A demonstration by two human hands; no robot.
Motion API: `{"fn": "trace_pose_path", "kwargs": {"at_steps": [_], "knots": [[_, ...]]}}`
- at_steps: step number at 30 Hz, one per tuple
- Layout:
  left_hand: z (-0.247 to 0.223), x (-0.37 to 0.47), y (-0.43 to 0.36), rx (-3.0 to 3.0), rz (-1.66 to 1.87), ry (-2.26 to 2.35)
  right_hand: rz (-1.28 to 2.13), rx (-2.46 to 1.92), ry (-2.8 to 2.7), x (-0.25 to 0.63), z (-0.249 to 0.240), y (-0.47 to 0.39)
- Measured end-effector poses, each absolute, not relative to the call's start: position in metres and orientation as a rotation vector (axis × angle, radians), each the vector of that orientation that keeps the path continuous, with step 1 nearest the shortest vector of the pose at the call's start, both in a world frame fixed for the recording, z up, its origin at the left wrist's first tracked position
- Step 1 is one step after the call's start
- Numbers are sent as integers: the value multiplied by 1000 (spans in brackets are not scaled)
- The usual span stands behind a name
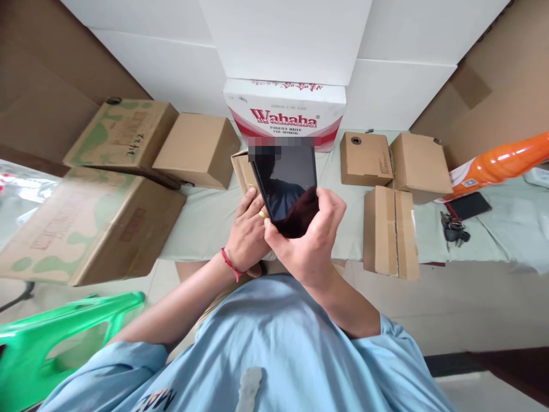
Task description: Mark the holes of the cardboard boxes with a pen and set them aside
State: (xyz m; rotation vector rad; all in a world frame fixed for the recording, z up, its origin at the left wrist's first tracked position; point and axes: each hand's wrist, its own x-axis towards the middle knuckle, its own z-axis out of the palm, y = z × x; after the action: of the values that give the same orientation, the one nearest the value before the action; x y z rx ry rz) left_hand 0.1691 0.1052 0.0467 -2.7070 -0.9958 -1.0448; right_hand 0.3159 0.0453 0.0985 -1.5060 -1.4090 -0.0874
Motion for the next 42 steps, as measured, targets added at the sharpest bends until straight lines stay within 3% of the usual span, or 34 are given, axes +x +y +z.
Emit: {"fn": "trace_pose_path", "kwargs": {"at_steps": [14, 19, 23, 31, 37, 42], "knots": [[44, 166, 99, -2731, -1036, -988, 44, -1544, -1363, 317, 86, 50], [47, 149, 90, -2686, -1074, -1186, 45, -1614, -1344, 339, 71, 47], [40, 131, 83, -2600, -1284, -1359, 57, -1881, -1270, 373, 38, 38], [15, 122, 91, -2372, -1415, -1670, 399, -2440, -1297, 407, -24, 14], [10, 102, 94, -2399, -1458, -1769, 274, -2175, -1606, 410, -30, 14], [0, 84, 85, -2385, -1511, -2040, 470, -1790, -1740, 427, -2, 68]]}}
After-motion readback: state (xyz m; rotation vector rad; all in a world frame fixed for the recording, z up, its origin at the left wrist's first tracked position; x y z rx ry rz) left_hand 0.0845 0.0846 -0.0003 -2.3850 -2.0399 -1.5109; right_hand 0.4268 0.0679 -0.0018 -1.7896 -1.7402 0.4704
